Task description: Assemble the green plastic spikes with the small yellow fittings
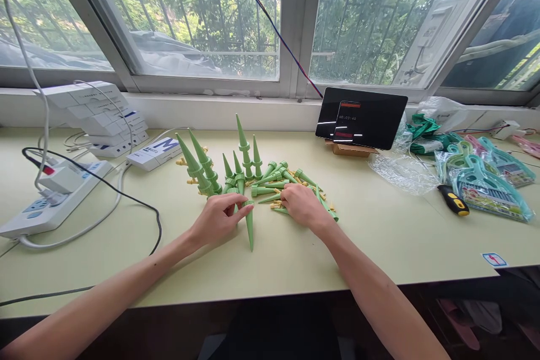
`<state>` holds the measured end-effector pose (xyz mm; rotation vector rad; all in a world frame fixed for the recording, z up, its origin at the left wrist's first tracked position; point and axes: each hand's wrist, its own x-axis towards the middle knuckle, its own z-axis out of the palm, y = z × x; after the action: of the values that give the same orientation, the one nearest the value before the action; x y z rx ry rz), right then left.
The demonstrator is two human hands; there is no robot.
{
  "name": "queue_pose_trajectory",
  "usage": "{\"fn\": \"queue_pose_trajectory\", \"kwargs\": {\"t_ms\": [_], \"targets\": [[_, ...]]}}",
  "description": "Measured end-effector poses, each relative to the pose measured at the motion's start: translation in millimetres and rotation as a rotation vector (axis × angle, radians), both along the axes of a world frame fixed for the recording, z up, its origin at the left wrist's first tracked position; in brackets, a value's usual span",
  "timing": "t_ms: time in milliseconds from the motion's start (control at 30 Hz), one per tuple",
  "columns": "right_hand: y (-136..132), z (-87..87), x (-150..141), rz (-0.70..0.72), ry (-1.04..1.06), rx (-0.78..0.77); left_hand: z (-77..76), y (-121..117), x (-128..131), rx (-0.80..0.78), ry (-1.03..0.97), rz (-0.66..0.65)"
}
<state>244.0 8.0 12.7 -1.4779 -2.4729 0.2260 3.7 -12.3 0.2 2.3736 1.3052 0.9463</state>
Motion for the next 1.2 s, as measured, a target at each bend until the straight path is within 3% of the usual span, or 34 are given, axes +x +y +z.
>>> {"fn": "queue_pose_trajectory", "kwargs": {"t_ms": [667,967,1200], "targets": [[-4.1,5.3,-2.3,-0.043,-0.016,-0.004,1.4,-1.1,0.1,0.016,-0.007,0.001],[-9.3,4.7,-6.8,0.066,0.321,0.022,3.4,-1.4,1.3,-0.011,-0.023,0.024],[-14.9,-2.1,-19.2,0.127,0.624,-0.077,7.2,-1.1,1.4,-0.132,-0.178,0.095]]}}
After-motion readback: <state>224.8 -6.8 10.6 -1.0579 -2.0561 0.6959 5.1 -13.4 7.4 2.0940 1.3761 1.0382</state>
